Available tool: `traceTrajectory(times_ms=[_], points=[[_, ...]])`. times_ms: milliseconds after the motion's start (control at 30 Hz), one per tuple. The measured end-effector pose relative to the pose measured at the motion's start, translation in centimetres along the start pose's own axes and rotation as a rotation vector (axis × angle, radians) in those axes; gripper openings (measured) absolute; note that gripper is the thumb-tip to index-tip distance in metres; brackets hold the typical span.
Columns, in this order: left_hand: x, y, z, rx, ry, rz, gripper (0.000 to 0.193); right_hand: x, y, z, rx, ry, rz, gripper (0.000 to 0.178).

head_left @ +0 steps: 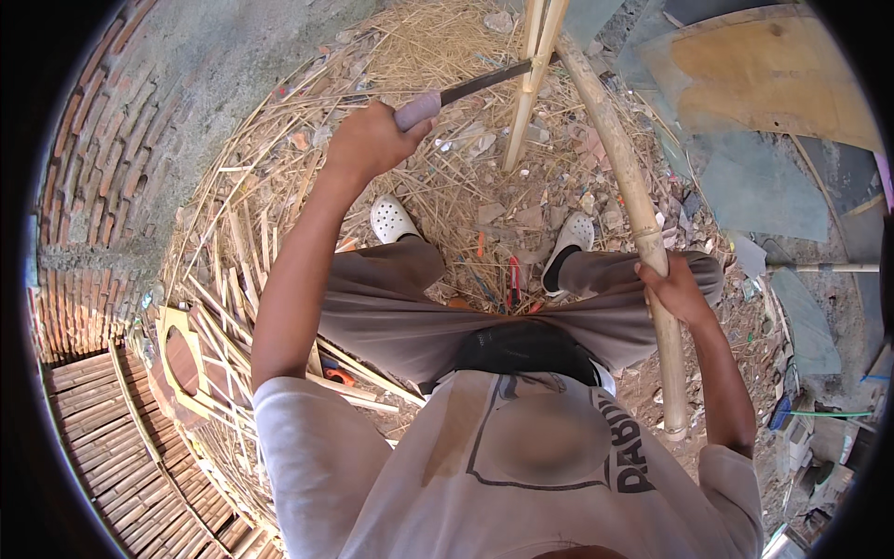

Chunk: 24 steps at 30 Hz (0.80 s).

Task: The person sits on the ground and uses a machete and a wooden mallet to split long bamboo poles into thin strips. They repeatedly position the machete against the bamboo and strike the blade with the mallet to drive it through the material, separating it into smaller pieces.

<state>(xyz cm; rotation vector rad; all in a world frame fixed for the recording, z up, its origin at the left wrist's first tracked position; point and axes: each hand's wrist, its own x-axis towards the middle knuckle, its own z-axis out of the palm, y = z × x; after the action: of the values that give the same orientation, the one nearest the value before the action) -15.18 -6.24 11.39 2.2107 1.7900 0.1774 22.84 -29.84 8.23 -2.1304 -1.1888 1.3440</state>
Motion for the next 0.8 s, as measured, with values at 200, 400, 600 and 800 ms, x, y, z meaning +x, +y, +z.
traceTrajectory(times_ms=[200,400,600,800], points=[[-0.7,-1.0,1.2,-0.013,0.016,-0.038,0.060,-8.2,-6.8,-9.2,0.150,0.530,-0.231,0.027],[-0.1,-0.7,1.3,-0.028,0.013,-0.040,0.059,-8.4,-11.3,-10.4,0.339,0.891,-0.657,0.031],[-0.6,0.1,0.5,-0.015,-0.068,-0.040,0.060,0.9,-0.3,-0.3,0.076,-0.062,0.036,0.029],[-1.0,-1.4,1.3,0.000,-0.018,-0.071,0.063,-7.5,-6.9,-9.0,0.067,0.459,-0.186,0.026]])
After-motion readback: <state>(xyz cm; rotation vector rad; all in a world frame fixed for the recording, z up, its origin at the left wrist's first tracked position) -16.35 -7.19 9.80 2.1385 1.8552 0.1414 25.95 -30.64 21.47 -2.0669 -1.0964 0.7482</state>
